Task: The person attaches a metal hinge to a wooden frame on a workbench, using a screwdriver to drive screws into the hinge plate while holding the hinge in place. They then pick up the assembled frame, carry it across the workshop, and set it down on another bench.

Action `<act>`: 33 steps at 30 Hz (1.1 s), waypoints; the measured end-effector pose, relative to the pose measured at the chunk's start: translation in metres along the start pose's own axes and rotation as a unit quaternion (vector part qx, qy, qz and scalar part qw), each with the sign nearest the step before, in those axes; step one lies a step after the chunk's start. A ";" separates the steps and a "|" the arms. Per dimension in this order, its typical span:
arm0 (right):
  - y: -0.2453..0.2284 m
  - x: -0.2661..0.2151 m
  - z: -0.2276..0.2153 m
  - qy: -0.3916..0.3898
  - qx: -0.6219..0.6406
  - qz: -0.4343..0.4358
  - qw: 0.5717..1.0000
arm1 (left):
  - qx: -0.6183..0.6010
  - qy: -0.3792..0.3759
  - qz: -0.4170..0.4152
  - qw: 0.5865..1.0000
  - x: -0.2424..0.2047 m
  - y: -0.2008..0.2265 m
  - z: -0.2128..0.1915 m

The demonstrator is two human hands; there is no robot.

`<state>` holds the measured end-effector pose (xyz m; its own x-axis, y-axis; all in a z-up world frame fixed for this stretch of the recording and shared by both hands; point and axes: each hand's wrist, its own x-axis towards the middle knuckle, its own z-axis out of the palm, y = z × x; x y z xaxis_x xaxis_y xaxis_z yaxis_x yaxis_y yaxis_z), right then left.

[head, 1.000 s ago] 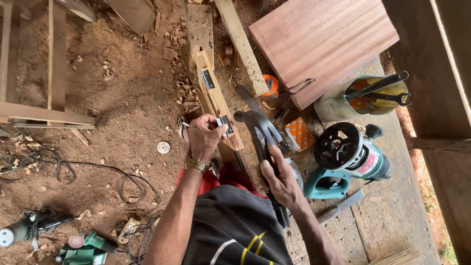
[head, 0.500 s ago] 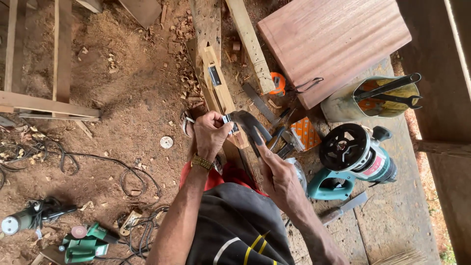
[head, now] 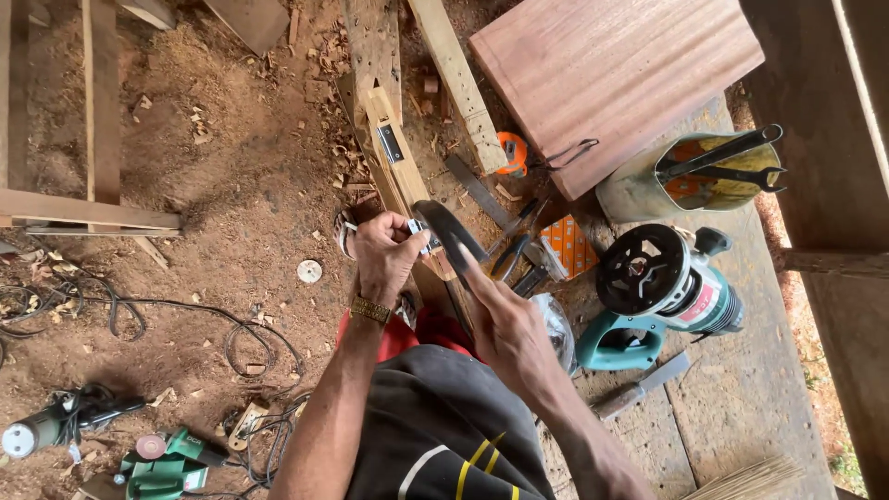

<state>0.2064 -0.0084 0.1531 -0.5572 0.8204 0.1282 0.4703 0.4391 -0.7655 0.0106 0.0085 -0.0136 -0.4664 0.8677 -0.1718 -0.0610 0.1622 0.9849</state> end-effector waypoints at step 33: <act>0.028 -0.043 -0.009 0.051 0.012 0.049 0.997 | 0.105 -0.015 -0.013 0.994 0.001 0.010 -0.007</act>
<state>0.2496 -0.0281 0.1318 -0.4359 0.8926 0.1147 0.5014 0.3468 -0.7927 0.0035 0.0077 -0.0040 -0.4406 0.8748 -0.2014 0.1139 0.2771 0.9541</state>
